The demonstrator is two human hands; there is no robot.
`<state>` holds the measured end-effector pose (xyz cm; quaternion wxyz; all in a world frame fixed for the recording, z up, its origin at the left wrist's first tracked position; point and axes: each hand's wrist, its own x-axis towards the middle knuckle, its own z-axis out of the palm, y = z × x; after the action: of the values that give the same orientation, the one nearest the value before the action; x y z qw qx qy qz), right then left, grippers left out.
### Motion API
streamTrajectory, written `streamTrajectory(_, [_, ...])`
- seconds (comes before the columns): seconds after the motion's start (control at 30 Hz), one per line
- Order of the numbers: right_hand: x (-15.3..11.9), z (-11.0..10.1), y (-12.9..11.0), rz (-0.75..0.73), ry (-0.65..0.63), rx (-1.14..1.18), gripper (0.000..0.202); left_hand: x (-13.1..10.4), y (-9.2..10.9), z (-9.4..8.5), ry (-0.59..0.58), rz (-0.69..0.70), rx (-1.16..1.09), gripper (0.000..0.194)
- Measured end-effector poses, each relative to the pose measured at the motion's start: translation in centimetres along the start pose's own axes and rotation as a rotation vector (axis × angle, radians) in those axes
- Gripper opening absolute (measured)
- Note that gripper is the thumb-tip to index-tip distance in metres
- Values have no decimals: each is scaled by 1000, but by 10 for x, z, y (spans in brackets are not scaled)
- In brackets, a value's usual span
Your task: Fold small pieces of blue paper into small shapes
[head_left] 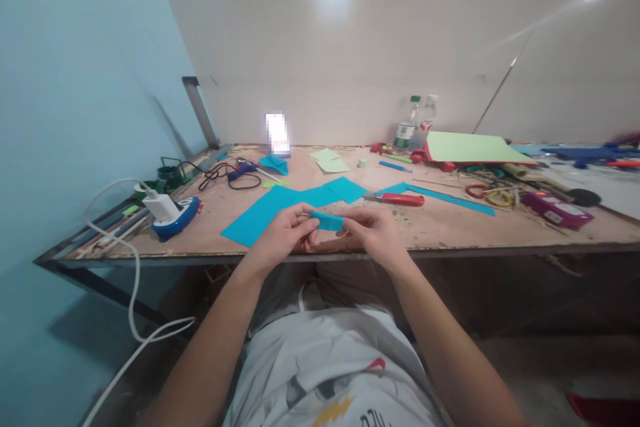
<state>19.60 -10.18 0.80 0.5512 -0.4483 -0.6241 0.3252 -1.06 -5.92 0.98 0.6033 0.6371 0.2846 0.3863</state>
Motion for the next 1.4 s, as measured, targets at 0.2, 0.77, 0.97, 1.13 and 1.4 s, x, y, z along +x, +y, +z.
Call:
streamTrajectory(0.2, [2, -1, 1, 15, -13, 13, 22, 0, -3, -1, 33, 16, 44, 43])
streamTrajectory(0.77, [1, -1, 2, 48, -109, -81, 29, -7, -12, 1, 40, 100, 252, 17])
streamTrajectory(0.97, [2, 0, 3, 32, -115, -93, 28, -8, -10, 2, 30, 110, 269, 19])
streamTrajectory(1.13, [2, 0, 3, 34, -144, -107, 26, -8, -9, 3, 14, 117, 300, 24])
streamTrajectory(1.4, [3, -2, 2, 46, -151, -80, 24, -10, -6, 5, 50, 136, 369, 31])
